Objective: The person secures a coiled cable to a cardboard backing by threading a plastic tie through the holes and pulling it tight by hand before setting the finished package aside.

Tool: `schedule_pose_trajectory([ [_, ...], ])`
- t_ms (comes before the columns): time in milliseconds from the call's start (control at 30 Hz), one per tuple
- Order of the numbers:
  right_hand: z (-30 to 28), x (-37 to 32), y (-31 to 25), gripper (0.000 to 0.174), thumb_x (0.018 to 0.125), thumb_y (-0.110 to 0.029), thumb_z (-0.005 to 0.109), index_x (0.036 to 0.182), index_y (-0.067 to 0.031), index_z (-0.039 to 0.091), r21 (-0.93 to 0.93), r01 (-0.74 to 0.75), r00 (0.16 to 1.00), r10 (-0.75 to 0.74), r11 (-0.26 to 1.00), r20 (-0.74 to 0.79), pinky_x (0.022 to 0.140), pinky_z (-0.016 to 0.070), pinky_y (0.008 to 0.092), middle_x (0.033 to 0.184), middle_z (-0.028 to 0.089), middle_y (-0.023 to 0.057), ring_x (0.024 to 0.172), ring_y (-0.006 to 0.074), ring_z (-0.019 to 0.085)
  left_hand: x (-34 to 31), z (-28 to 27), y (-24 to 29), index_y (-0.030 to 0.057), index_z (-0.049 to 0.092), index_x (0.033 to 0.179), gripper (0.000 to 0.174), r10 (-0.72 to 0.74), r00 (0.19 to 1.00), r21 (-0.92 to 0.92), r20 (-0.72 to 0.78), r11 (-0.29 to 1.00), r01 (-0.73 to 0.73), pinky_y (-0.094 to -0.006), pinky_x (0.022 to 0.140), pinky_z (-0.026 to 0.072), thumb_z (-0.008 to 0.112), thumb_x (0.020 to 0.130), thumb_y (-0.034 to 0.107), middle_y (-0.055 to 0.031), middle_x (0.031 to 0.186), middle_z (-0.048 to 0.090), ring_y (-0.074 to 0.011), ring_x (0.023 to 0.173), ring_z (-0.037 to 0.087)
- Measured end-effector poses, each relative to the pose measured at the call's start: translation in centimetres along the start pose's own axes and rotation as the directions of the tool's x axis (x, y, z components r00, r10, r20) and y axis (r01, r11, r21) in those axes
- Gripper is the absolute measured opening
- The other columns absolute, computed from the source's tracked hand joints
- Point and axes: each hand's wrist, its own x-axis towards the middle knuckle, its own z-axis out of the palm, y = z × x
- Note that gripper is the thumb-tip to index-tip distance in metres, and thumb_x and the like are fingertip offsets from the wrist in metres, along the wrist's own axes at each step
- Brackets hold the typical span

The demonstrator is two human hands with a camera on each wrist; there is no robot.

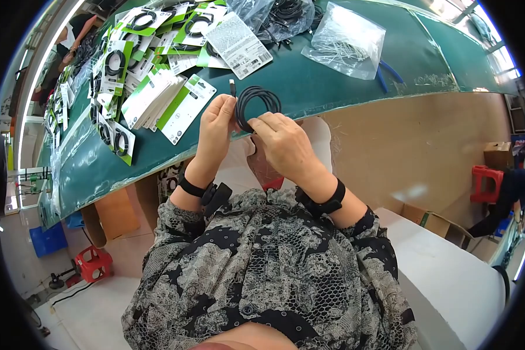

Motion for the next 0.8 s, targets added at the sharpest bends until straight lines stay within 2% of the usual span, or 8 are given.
schedule_pose_trajectory([
  [133,0.1,0.2,1.4,0.028,0.071,0.005,0.063,0.098,0.0025,0.062,0.112,0.065,0.995,-0.073,0.992,0.068,0.072,0.0485,0.0365,0.09,0.061,0.0138,0.084,0.0317,0.06,0.1,-0.4,0.6,0.0062,0.054,0.08,0.024,-0.171,0.978,-0.284,0.118,0.938,0.199,-0.0195,0.049,0.0367,0.051,0.097,0.022,0.0015,0.062,0.052,-0.0054,0.054,0.046],
  [300,0.2,0.3,2.2,0.019,0.076,0.004,0.061,0.096,0.0026,0.059,0.35,-0.031,0.979,-0.042,0.936,0.199,0.073,0.0478,0.034,0.093,0.058,0.0134,0.083,0.0288,0.059,1.3,-1.1,0.0,0.0055,0.056,0.082,0.024,-0.133,0.963,-0.352,0.233,0.912,0.211,-0.0186,0.05,0.0352,0.05,0.098,0.023,0.0021,0.063,0.051,-0.0038,0.055,0.046],
  [400,0.7,0.4,1.9,0.012,0.084,0.0,0.059,0.096,0.001,0.056,0.501,-0.186,0.956,0.039,0.845,0.291,0.073,0.0474,0.0325,0.096,0.057,0.0115,0.083,0.0244,0.058,1.8,-0.6,1.3,0.0052,0.059,0.084,0.023,-0.087,0.977,0.096,0.196,0.993,0.069,-0.0177,0.049,0.0338,0.052,0.097,0.023,0.0024,0.063,0.051,-0.0029,0.055,0.045],
  [500,2.3,-0.3,3.0,0.009,0.094,-0.012,0.053,0.099,-0.0034,0.052,0.878,-0.366,0.909,0.322,0.308,0.266,0.076,0.0454,0.0302,0.098,0.053,0.0074,0.084,0.0163,0.054,2.0,-0.8,1.2,0.0049,0.06,0.085,0.023,0.157,0.987,0.139,0.036,0.977,-0.16,-0.0176,0.049,0.0335,0.053,0.096,0.023,0.0028,0.061,0.051,-0.0028,0.054,0.045],
  [533,2.2,-0.4,3.5,0.009,0.094,-0.012,0.053,0.099,-0.0034,0.052,0.875,-0.371,0.907,0.322,0.311,0.27,0.076,0.0454,0.0302,0.098,0.053,0.0074,0.084,0.0163,0.054,2.0,-0.9,1.1,0.0047,0.061,0.085,0.023,0.276,0.96,0.18,-0.039,0.947,-0.265,-0.0176,0.049,0.0334,0.054,0.096,0.023,0.003,0.061,0.05,-0.0028,0.054,0.045],
  [633,2.0,-0.1,4.4,0.015,0.097,-0.021,0.05,0.101,-0.0064,0.049,0.973,-0.227,0.934,0.278,-0.026,0.225,0.079,0.0436,0.029,0.096,0.05,0.0045,0.083,0.0117,0.049,0.3,-1.9,0.7,0.0043,0.061,0.085,0.021,0.013,0.996,0.209,0.083,0.978,-0.031,-0.0179,0.049,0.0339,0.054,0.096,0.022,0.0033,0.06,0.05,-0.0027,0.053,0.045],
  [667,1.9,0.1,4.4,0.015,0.097,-0.021,0.05,0.101,-0.0064,0.049,0.973,-0.229,0.935,0.275,-0.021,0.226,0.079,0.0436,0.029,0.096,0.05,0.0045,0.083,0.0117,0.049,-0.3,-2.1,0.6,0.0042,0.061,0.084,0.021,-0.118,0.983,0.233,0.139,0.969,0.083,-0.0181,0.049,0.0341,0.055,0.095,0.021,0.0035,0.06,0.05,-0.0026,0.053,0.046],
  [800,1.2,0.2,3.8,0.017,0.096,-0.022,0.053,0.101,-0.0067,0.049,0.963,-0.269,0.952,0.149,-0.006,0.266,0.079,0.0419,0.0282,0.095,0.048,0.0046,0.081,0.0124,0.047,-2.1,-1.5,0.3,0.0039,0.06,0.084,0.02,-0.03,0.959,0.284,0.283,0.957,-0.054,-0.0184,0.047,0.0345,0.054,0.095,0.02,0.0035,0.059,0.05,-0.0027,0.053,0.046],
])
